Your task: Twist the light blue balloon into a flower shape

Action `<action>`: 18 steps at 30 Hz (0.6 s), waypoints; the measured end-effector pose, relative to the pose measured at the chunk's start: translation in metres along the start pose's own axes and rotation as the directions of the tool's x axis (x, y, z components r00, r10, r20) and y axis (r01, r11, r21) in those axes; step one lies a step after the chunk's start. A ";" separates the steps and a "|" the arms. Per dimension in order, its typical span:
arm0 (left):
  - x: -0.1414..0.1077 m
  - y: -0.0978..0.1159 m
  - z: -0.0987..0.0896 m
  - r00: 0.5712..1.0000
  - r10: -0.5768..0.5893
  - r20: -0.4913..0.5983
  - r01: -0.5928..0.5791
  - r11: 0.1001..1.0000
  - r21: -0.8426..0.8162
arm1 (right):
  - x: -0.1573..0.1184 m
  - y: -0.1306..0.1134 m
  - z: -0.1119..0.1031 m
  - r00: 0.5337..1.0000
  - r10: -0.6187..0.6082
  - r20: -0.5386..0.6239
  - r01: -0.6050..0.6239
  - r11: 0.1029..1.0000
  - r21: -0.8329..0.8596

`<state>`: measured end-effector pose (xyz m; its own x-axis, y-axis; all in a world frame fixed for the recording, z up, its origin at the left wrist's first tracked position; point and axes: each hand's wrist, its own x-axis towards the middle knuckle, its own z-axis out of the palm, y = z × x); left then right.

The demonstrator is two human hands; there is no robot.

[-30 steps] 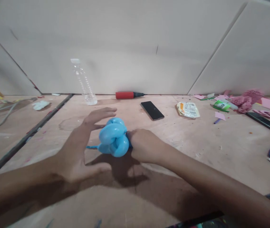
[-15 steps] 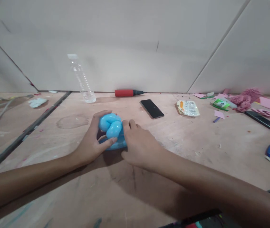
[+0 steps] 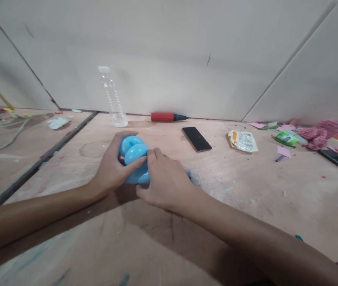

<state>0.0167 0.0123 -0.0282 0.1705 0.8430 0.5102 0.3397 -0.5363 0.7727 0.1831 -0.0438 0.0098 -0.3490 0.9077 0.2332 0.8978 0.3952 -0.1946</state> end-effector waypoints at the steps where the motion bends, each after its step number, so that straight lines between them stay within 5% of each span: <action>1: 0.001 0.000 0.000 1.000 0.016 -0.004 -0.016 0.999 0.030 | 0.000 -0.003 -0.001 0.999 0.008 0.031 -0.007 1.000 -0.026; 9: -0.002 0.016 -0.005 0.979 0.192 -0.067 -0.185 0.977 0.103 | -0.005 -0.022 -0.029 0.995 0.098 0.022 -0.084 0.930 -0.358; 14: -0.006 0.023 -0.007 0.979 0.198 -0.057 -0.198 0.980 0.010 | -0.009 -0.029 -0.033 0.994 0.098 0.048 -0.079 0.952 -0.297; 18: -0.007 0.026 -0.012 0.941 0.326 -0.085 -0.322 0.945 0.060 | -0.013 -0.027 -0.032 0.989 0.139 0.047 -0.127 0.974 -0.189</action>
<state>0.0135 -0.0085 -0.0069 0.1924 0.6152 0.7645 0.3217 -0.7755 0.5432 0.1720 -0.0706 0.0426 -0.2334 0.9593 0.1590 0.9694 0.2423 -0.0391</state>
